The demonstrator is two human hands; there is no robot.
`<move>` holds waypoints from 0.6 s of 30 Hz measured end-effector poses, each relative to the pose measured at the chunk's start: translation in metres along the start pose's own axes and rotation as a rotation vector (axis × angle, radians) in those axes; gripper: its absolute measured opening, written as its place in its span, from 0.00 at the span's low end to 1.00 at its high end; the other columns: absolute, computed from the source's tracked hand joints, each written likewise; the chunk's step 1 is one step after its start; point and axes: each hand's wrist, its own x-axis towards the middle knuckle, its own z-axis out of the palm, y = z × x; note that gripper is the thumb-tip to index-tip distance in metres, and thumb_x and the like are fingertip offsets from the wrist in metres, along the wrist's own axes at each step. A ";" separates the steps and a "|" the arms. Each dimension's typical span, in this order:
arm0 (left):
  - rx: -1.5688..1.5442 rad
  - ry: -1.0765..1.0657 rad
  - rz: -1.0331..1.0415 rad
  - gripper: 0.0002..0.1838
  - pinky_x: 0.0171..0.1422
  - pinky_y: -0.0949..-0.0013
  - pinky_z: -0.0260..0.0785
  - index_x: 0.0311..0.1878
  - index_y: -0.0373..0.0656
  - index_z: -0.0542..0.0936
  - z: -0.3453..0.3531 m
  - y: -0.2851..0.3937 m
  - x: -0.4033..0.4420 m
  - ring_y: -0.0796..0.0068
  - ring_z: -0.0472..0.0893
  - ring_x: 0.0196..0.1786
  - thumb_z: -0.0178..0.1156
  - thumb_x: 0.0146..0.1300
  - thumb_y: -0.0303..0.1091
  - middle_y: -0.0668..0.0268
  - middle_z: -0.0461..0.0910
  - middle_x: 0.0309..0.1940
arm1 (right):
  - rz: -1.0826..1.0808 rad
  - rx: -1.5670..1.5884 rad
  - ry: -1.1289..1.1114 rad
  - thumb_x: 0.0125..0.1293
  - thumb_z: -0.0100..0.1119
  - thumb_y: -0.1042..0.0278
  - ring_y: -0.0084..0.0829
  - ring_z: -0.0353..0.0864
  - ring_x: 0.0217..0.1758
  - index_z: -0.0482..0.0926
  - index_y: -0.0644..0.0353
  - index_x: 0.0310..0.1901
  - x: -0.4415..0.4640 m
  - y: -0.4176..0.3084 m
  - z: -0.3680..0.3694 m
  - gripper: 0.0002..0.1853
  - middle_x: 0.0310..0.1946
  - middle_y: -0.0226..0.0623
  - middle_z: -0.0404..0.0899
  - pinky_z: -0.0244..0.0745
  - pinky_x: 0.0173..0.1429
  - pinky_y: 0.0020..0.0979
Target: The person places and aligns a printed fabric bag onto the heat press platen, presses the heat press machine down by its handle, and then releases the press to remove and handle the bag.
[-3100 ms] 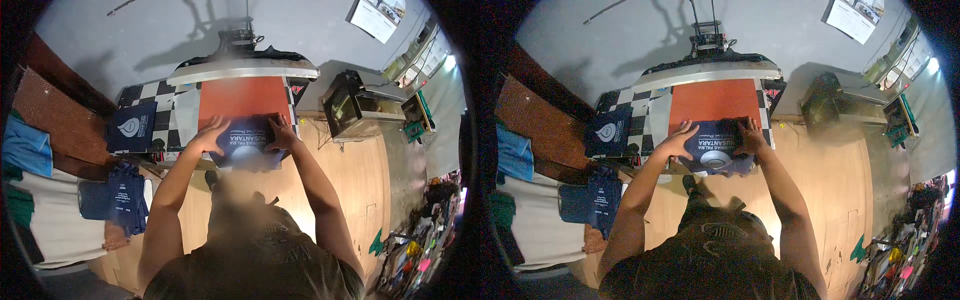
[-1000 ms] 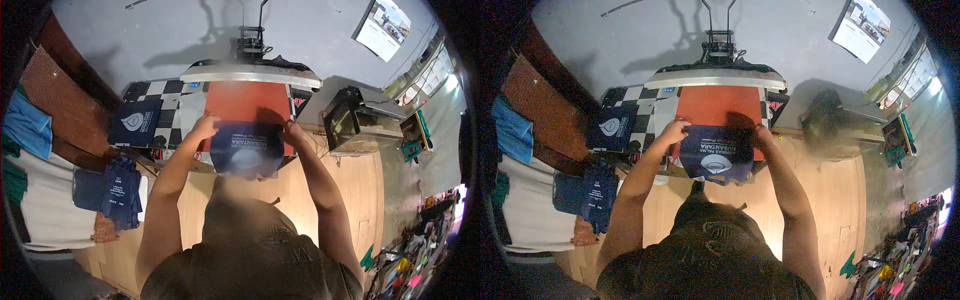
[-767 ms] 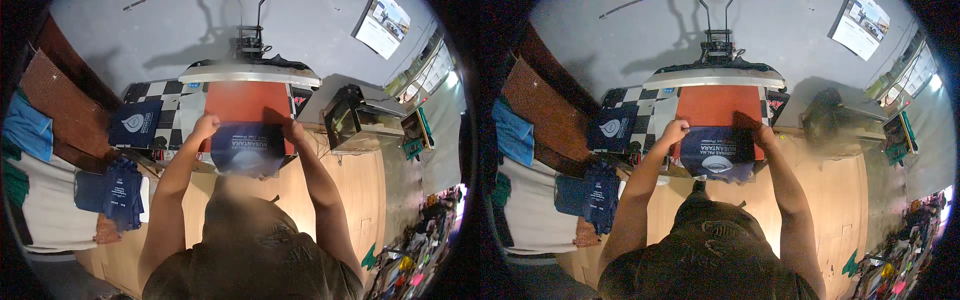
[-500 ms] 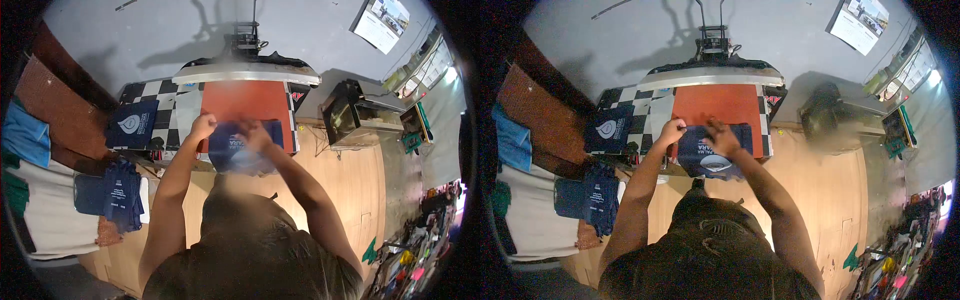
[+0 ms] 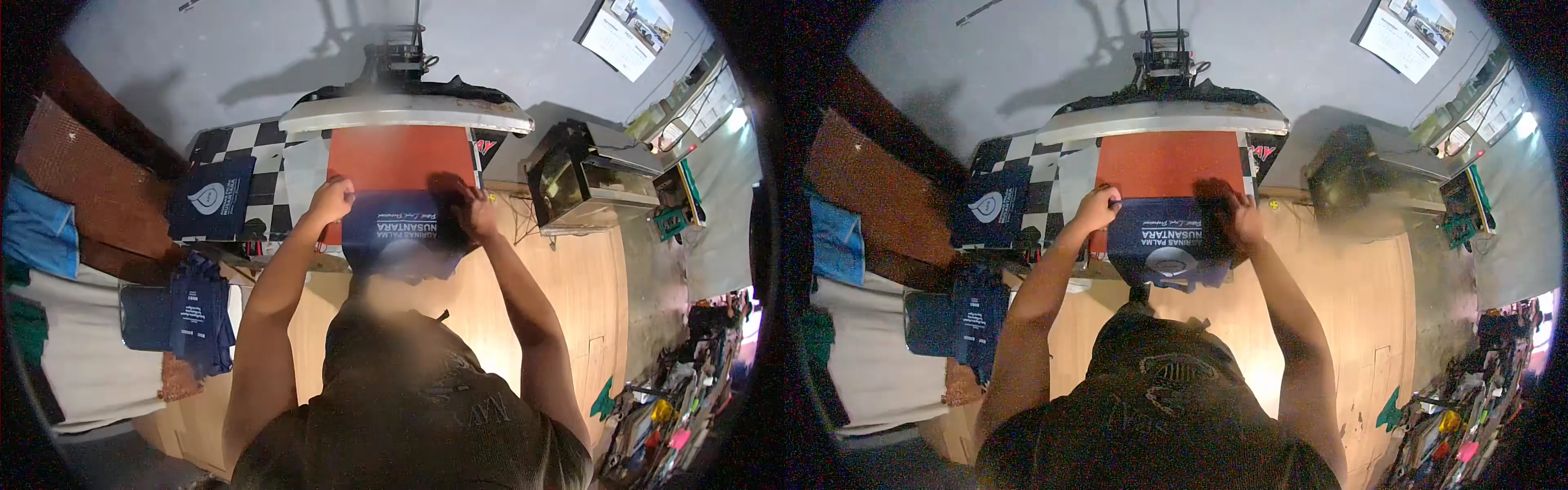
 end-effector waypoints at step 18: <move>-0.264 -0.021 0.356 0.05 0.44 0.57 0.74 0.32 0.44 0.80 0.048 0.094 -0.038 0.55 0.82 0.39 0.67 0.58 0.29 0.61 0.81 0.32 | 0.285 0.076 0.126 0.65 0.61 0.62 0.58 0.85 0.43 0.85 0.57 0.40 0.053 0.014 0.034 0.09 0.36 0.54 0.84 0.80 0.46 0.51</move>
